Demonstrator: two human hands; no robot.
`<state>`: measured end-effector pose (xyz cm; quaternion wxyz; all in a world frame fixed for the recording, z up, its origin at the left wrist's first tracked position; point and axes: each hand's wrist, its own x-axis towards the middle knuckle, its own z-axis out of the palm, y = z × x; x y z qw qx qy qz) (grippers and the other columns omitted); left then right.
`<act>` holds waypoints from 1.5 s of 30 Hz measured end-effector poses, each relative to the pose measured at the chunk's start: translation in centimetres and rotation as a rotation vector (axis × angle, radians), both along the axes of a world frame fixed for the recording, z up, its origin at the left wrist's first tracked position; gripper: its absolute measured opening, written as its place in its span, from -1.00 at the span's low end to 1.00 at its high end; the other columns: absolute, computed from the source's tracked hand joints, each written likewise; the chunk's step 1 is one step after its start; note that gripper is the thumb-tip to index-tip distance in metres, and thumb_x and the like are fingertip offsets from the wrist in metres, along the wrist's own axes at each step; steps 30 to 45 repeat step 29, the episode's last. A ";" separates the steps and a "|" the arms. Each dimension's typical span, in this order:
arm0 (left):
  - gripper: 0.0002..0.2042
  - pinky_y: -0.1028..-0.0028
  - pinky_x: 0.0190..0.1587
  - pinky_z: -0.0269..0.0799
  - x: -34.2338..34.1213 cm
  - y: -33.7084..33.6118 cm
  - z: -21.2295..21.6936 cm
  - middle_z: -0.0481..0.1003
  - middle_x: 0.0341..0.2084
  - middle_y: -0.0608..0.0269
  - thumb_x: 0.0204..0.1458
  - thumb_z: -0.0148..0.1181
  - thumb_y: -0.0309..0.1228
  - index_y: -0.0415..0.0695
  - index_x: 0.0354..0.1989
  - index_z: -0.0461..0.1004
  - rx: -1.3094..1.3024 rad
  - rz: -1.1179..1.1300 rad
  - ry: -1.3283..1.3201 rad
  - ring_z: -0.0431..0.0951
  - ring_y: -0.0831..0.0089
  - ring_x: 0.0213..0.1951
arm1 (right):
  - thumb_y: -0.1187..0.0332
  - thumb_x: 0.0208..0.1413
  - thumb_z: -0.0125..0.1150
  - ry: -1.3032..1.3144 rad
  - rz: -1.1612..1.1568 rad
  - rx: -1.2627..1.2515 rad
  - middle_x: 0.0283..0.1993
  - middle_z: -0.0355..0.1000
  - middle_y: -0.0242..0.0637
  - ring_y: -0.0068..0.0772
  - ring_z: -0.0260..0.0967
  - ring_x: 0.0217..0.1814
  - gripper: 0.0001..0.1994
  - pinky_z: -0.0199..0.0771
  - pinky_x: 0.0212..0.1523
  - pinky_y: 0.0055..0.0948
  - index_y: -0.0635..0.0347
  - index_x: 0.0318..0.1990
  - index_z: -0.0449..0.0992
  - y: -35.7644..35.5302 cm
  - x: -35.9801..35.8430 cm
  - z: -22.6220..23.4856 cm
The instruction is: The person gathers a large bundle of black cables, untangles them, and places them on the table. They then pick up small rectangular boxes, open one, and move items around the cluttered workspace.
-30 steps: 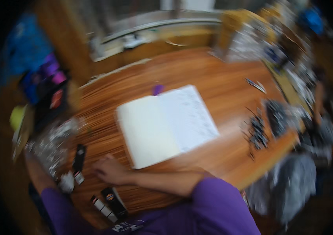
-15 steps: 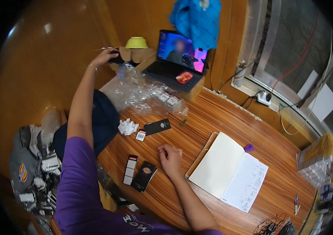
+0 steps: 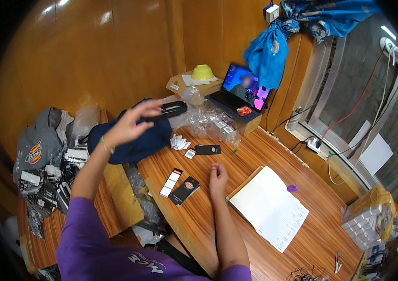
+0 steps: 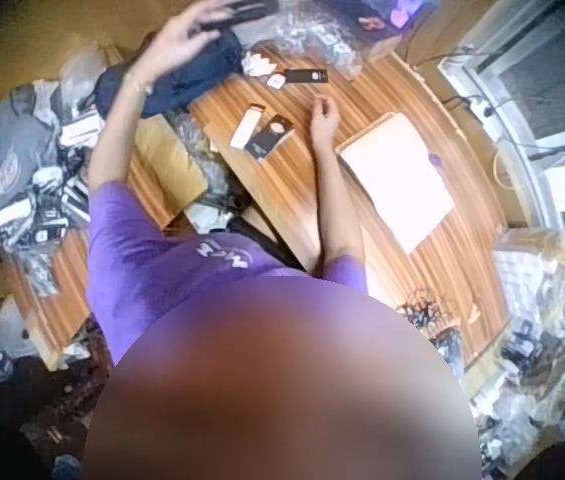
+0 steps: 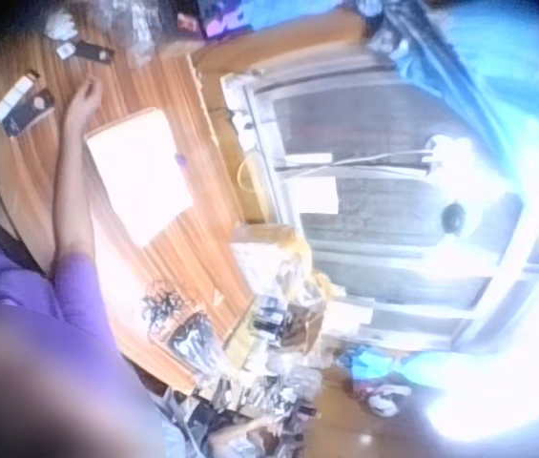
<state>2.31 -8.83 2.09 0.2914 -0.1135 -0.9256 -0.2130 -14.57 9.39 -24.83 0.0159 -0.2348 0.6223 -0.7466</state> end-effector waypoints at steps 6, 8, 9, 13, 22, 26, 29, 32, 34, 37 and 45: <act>-0.72 0.29 0.05 0.20 5.5 7.8 -4.6 0.43 -0.13 0.48 -0.11 0.05 -0.40 0.04 -0.16 0.47 -0.808 -0.076 0.249 0.36 0.47 0.00 | 0.03 0.18 -0.20 -0.175 0.426 -0.384 -0.21 0.36 -0.33 -0.46 0.28 -0.11 -0.55 0.26 -0.09 -0.46 0.21 0.03 0.25 3.2 4.7 10.7; -0.71 0.29 0.08 0.19 6.2 8.6 -5.6 0.43 -0.14 0.48 -0.10 0.02 -0.40 0.05 -0.14 0.45 -0.798 -0.142 0.290 0.35 0.47 0.02 | -0.11 0.13 -0.20 -0.221 0.665 -0.452 -0.10 0.30 -0.30 -0.43 0.23 0.00 -0.41 0.23 -0.01 -0.41 0.13 0.17 0.09 5.2 7.6 13.6; -0.71 0.25 0.12 0.16 6.2 9.1 -5.6 0.41 -0.12 0.46 -0.10 0.02 -0.42 0.04 -0.14 0.45 -0.782 -0.158 0.290 0.32 0.46 0.05 | -0.15 0.10 -0.19 -0.222 0.756 -0.456 -0.06 0.28 -0.30 -0.42 0.21 0.04 -0.36 0.21 0.01 -0.38 0.09 0.20 0.03 6.3 8.5 14.3; -0.64 0.15 0.18 0.07 5.0 11.3 -5.7 0.34 -0.02 0.37 -0.16 0.09 -0.47 0.09 -0.10 0.43 -0.491 -0.293 0.207 0.26 0.35 0.10 | -0.23 0.02 -0.14 -0.155 0.681 -0.390 0.03 0.20 -0.26 -0.39 0.20 0.07 -0.25 0.20 0.05 -0.33 0.00 0.26 -0.09 11.1 11.1 16.0; -0.48 0.22 0.15 0.14 2.2 17.5 -5.7 0.22 0.06 0.02 -0.33 0.09 -0.79 0.03 -0.14 0.45 0.244 -0.509 0.468 0.23 0.10 0.12 | -0.07 0.02 0.03 0.008 0.387 -0.353 0.14 0.10 -0.14 -0.26 0.13 0.16 -0.25 0.25 0.05 -0.31 0.12 0.25 -0.11 19.1 15.7 21.2; -0.54 0.32 0.12 0.21 3.8 18.7 -4.0 0.25 0.02 -0.02 -0.29 0.10 -0.82 -0.11 -0.15 0.42 0.503 -0.593 0.463 0.25 0.11 0.11 | 0.25 -0.35 0.47 0.282 0.328 -0.283 0.26 -0.09 -0.02 -0.15 -0.06 0.30 0.09 0.04 0.22 -0.23 0.26 0.28 -0.25 20.6 18.7 24.5; -0.50 0.27 0.14 0.18 4.6 18.9 -2.3 0.20 0.05 -0.01 -0.20 0.12 -0.76 -0.12 -0.01 0.29 0.567 -0.744 0.571 0.21 0.07 0.13 | 0.28 -0.33 0.46 0.474 0.282 -0.181 0.26 -0.09 -0.02 -0.15 -0.05 0.30 0.07 0.04 0.22 -0.24 0.28 0.27 -0.23 20.9 19.4 25.2; -0.50 0.27 0.14 0.18 4.6 18.9 -2.3 0.20 0.05 -0.01 -0.20 0.12 -0.76 -0.12 -0.01 0.29 0.567 -0.744 0.571 0.21 0.07 0.13 | 0.28 -0.33 0.46 0.474 0.282 -0.181 0.26 -0.09 -0.02 -0.15 -0.05 0.30 0.07 0.04 0.22 -0.24 0.28 0.27 -0.23 20.9 19.4 25.2; -0.50 0.27 0.14 0.18 4.6 18.9 -2.3 0.20 0.05 -0.01 -0.20 0.12 -0.76 -0.12 -0.01 0.29 0.567 -0.744 0.571 0.21 0.07 0.13 | 0.28 -0.33 0.46 0.474 0.282 -0.181 0.26 -0.09 -0.02 -0.15 -0.05 0.30 0.07 0.04 0.22 -0.24 0.28 0.27 -0.23 20.9 19.4 25.2; -0.50 0.27 0.14 0.18 4.6 18.9 -2.3 0.20 0.05 -0.01 -0.20 0.12 -0.76 -0.12 -0.01 0.29 0.567 -0.744 0.571 0.21 0.07 0.13 | 0.28 -0.33 0.46 0.474 0.282 -0.181 0.26 -0.09 -0.02 -0.15 -0.05 0.30 0.07 0.04 0.22 -0.24 0.28 0.27 -0.23 20.9 19.4 25.2; -0.50 0.27 0.14 0.18 4.6 18.9 -2.3 0.20 0.05 -0.01 -0.20 0.12 -0.76 -0.12 -0.01 0.29 0.567 -0.744 0.571 0.21 0.07 0.13 | 0.28 -0.33 0.46 0.474 0.282 -0.181 0.26 -0.09 -0.02 -0.15 -0.05 0.30 0.07 0.04 0.22 -0.24 0.28 0.27 -0.23 20.9 19.4 25.2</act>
